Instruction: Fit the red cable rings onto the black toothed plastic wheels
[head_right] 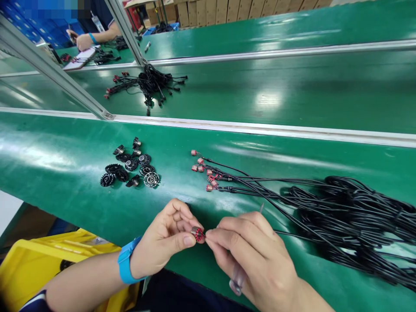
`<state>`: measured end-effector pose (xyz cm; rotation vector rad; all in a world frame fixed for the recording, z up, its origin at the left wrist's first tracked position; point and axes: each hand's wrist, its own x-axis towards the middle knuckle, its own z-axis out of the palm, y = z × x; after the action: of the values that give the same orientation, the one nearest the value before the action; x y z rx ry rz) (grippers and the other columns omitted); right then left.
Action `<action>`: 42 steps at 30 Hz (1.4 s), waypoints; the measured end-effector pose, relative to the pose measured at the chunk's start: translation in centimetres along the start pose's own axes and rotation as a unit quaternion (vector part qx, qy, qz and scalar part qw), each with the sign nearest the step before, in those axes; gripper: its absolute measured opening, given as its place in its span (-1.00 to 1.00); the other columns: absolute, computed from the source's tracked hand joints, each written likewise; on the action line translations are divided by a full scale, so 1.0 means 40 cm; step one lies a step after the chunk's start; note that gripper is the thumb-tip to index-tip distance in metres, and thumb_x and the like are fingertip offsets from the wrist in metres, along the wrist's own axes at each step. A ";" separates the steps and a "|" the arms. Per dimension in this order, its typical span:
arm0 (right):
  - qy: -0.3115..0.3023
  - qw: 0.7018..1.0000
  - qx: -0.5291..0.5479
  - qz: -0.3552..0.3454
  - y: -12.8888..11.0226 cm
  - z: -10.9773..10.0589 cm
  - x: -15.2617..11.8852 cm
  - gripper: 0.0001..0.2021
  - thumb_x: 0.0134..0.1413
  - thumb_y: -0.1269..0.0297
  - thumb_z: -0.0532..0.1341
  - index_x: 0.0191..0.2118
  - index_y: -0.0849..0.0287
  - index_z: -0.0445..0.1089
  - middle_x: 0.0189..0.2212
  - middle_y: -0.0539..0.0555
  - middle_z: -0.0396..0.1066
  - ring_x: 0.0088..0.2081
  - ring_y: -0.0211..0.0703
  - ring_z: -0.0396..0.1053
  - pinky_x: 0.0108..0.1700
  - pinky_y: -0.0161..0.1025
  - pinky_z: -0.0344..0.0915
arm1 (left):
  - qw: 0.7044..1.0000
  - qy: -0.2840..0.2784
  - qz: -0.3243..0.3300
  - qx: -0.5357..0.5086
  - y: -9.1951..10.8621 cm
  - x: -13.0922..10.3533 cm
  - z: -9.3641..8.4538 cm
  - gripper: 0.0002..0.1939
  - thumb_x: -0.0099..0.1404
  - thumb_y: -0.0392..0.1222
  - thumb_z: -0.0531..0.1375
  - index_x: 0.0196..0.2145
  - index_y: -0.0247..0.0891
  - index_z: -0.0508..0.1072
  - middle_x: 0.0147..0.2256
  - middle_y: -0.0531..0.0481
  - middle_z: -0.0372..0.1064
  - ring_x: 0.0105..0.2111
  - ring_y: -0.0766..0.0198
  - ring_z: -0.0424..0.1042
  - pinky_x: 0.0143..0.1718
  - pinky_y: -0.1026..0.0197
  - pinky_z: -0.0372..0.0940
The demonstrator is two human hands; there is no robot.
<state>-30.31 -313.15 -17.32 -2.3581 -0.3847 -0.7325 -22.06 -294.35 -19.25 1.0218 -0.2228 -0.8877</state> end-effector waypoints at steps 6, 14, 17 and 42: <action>0.004 1.000 0.012 0.010 -0.006 0.006 0.001 -0.93 0.25 0.48 0.23 -0.19 0.21 0.43 -0.33 0.05 0.48 -0.27 -0.30 0.42 -0.20 -0.30 0.35 | 0.999 -0.008 0.037 0.005 0.002 -0.012 0.003 -0.66 0.19 -0.36 0.41 -0.18 -0.25 0.33 -0.23 0.07 0.54 -0.26 0.50 0.50 -0.16 0.42 0.39; -0.013 0.999 0.040 0.022 0.012 0.023 0.000 -0.73 0.26 0.28 0.28 0.04 0.21 0.41 -0.45 -0.03 0.43 -0.40 -0.31 0.32 -0.34 -0.30 0.31 | 0.998 0.004 0.061 0.027 0.009 -0.014 -0.003 -0.56 0.13 -0.42 0.43 -0.13 -0.22 0.34 -0.23 0.09 0.53 -0.24 0.48 0.51 -0.14 0.41 0.39; 0.012 0.999 0.034 0.009 0.005 0.017 -0.003 -0.75 0.20 0.49 0.30 -0.01 0.23 0.47 -0.44 -0.01 0.43 -0.38 -0.31 0.31 -0.30 -0.29 0.30 | 0.997 0.016 0.066 0.035 0.002 -0.015 -0.004 -0.55 0.12 -0.41 0.44 -0.13 -0.22 0.34 -0.23 0.07 0.54 -0.26 0.46 0.50 -0.14 0.39 0.39; -0.059 0.997 -0.039 0.012 0.026 0.046 -0.003 -0.90 0.16 0.50 0.29 -0.23 0.18 0.49 -0.56 -0.05 0.29 -0.49 -0.29 0.20 -0.37 -0.25 0.19 | 0.837 -0.099 0.100 0.529 0.024 0.065 -0.108 -0.60 0.30 -0.06 0.31 0.08 -0.13 0.50 -0.22 -0.04 0.47 -0.34 0.30 0.45 -0.25 0.26 0.39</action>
<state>-29.18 -312.77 -19.08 -2.4825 -0.3828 -0.6094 -17.53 -293.24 -21.38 1.8809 -1.0661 -0.6434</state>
